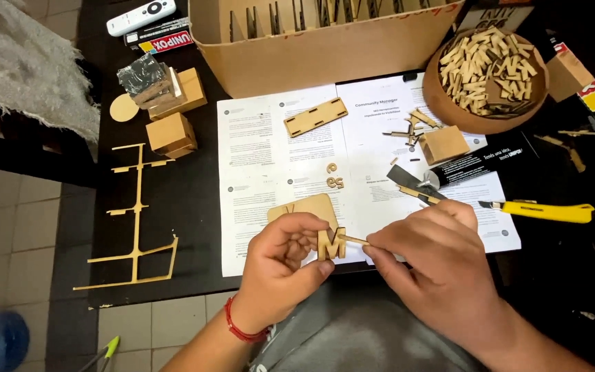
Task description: Assembling small laser-cut wooden pieces into boxes and organizers following a manual.
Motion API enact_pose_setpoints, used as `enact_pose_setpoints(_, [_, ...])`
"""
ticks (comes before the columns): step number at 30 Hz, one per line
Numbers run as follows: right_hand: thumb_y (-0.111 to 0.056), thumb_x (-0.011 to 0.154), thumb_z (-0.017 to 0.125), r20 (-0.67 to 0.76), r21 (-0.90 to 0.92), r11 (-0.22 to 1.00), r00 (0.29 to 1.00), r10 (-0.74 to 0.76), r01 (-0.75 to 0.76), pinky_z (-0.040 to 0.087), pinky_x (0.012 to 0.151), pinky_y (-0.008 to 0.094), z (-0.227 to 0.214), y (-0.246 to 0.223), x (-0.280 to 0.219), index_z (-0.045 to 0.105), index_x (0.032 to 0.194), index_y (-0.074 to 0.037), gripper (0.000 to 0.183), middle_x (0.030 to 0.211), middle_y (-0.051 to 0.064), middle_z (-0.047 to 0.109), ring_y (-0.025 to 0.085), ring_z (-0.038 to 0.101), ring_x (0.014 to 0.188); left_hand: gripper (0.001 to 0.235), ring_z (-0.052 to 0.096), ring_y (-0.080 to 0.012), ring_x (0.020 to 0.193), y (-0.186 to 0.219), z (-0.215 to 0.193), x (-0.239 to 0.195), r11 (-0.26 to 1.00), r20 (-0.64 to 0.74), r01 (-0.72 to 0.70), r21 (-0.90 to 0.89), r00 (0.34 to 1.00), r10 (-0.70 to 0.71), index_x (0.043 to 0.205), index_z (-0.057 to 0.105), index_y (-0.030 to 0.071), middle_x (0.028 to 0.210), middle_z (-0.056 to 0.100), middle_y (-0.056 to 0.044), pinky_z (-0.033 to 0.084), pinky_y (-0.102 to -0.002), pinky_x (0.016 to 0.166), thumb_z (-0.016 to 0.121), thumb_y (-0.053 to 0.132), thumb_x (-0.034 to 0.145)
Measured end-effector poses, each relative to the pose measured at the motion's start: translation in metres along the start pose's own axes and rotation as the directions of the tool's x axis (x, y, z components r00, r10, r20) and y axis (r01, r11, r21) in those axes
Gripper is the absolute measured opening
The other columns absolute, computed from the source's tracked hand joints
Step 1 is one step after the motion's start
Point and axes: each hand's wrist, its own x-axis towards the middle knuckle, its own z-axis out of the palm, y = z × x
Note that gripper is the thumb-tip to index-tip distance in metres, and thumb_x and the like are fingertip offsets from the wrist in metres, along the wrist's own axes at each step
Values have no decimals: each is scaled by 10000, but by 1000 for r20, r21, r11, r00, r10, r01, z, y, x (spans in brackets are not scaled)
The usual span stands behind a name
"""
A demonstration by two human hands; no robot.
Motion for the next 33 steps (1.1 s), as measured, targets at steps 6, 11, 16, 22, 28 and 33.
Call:
enact_pose_setpoints(6, [-162, 878, 704, 53, -11, 999, 998, -45, 45, 332, 761, 344, -6, -1, 0, 663, 860, -188, 52, 694, -86, 602, 157, 559, 646, 410, 632, -153, 973, 0, -1, -1, 999, 8, -38, 22, 999, 38, 1187, 612, 49, 1052, 660, -79, 557, -277, 930, 721, -81, 814])
enact_pose_setpoints(11, [-174, 897, 691, 60, -34, 999, 998, -16, 18, 324, 773, 348, -12, 0, 4, 663, 853, -188, 54, 689, -74, 597, 159, 572, 644, 401, 649, -155, 965, 1, -1, -3, 999, 12, -26, 23, 1000, 25, 1186, 620, 35, 1043, 676, -85, 565, -279, 926, 739, -62, 815])
enact_pose_setpoints(16, [-178, 911, 663, 85, -14, 997, 994, -73, 75, 324, 803, 338, -15, 1, 4, 671, 890, -205, 36, 809, -106, 658, 147, 586, 714, 429, 656, -157, 974, 0, -1, -5, 998, -17, -6, 62, 1000, 7, 1190, 630, 39, 1061, 683, -83, 564, -279, 938, 760, -57, 792])
enact_pose_setpoints(22, [-158, 909, 672, 59, -24, 999, 997, -45, 46, 319, 808, 350, -17, 4, 1, 679, 909, -214, 57, 842, -109, 658, 144, 590, 736, 425, 643, -132, 941, -1, -1, -6, 995, -11, -12, 101, 1000, 13, 1193, 636, 36, 1019, 677, -69, 561, -256, 912, 778, -32, 798])
enact_pose_setpoints(28, [-204, 931, 632, 120, -6, 997, 990, -76, 77, 315, 845, 360, -19, 1, 0, 664, 869, -233, 75, 815, -154, 669, 137, 558, 726, 417, 652, -142, 920, 1, 1, -5, 993, -19, -23, 112, 1000, 25, 1184, 642, 38, 995, 687, -71, 584, -266, 888, 791, -7, 796])
enact_pose_setpoints(33, [-156, 920, 657, 70, -51, 995, 994, -79, 83, 329, 807, 361, -21, 1, -1, 666, 895, -219, 68, 812, -115, 643, 167, 565, 729, 416, 698, -166, 936, 4, 5, -5, 993, -11, -25, 118, 1000, 27, 1169, 642, 37, 1005, 719, -96, 608, -284, 896, 796, -16, 786])
